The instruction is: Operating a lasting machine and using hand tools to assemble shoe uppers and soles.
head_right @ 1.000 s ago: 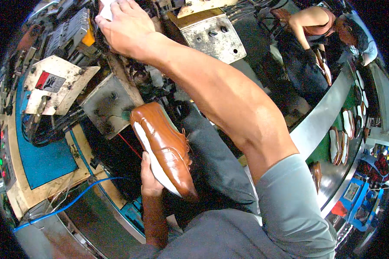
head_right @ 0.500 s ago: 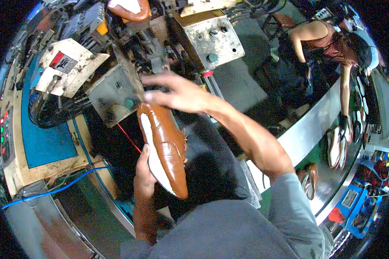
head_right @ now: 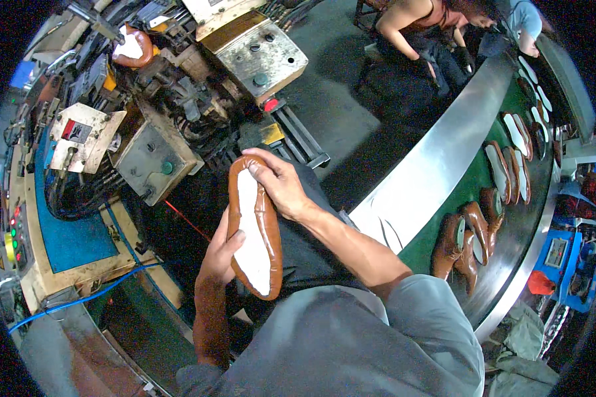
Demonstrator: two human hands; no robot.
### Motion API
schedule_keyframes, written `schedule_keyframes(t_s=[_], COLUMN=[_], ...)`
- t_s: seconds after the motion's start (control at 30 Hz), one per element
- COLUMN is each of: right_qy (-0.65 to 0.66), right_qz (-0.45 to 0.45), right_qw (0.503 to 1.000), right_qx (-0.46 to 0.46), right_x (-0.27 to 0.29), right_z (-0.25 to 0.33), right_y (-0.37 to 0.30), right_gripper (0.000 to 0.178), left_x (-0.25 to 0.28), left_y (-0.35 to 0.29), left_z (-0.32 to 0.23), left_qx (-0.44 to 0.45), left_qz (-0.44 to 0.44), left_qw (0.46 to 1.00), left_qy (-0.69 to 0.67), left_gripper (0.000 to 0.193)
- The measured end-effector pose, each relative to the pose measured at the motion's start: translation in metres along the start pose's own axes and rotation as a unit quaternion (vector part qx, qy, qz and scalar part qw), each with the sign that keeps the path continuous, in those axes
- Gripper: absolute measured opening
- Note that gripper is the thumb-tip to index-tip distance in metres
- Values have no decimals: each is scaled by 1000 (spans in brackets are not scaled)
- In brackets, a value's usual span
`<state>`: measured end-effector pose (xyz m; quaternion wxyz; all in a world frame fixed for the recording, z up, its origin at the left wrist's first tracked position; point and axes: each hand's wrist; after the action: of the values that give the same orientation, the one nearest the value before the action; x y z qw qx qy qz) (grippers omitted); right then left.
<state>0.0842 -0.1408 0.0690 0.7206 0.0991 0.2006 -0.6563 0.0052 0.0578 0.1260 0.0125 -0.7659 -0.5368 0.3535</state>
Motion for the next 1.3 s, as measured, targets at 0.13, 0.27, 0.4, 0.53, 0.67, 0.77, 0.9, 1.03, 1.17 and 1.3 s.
schedule_keyframes(t_s=[0.13, 0.27, 0.4, 0.53, 0.67, 0.77, 0.9, 1.03, 1.17, 1.3], right_qy=[266, 291, 204, -123, -595, -734, -710, -393, -27, -418], right_qz=[33, 51, 16, 32, -242, -258, -278, -348, -225, -214], right_qw=[962, 953, 977, 992, 767, 623, 640, 829, 934, 881], right_qx=[-43, -60, -61, -2, -7, -79, -94, -192, -276, 67], right_x=[24, 26, 22, 93, 198, 243, 263, 266, 218, 124], right_z=[-1, -4, -11, -11, -43, -84, -116, -83, -28, -10], right_y=[-10, -22, -22, -46, -138, -231, -283, -259, -204, -128], right_gripper=[52, 54, 56, 65, 66, 74, 66, 48, 41, 47], left_x=[-10, -13, -15, -11, 8, 31, 54, 62, 61, 62], left_y=[-18, -24, -26, -35, -43, -35, -23, -20, -18, -13], left_z=[24, 49, 53, 49, 66, 89, 113, 120, 126, 133], left_qx=[81, -8, -17, 12, 68, 73, 99, 111, 126, 127], left_qz=[75, -38, -54, -27, -40, -5, -2, 13, 10, 14], left_qw=[983, 998, 995, 999, 995, 986, 965, 961, 965, 966], left_qy=[-148, 45, 86, 24, -63, -150, -242, -253, -231, -224], left_gripper=[91, 95, 104, 94, 88, 88, 87, 82, 80, 79])
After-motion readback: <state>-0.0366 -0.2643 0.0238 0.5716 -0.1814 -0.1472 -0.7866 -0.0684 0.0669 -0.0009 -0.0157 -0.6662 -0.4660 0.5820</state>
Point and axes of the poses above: each hand's wrist, its own y-axis towards the middle knuckle, its own x-axis out of the back of the hand, z = x × y, and after that the axes turned 2 degrees about -y, right-handed
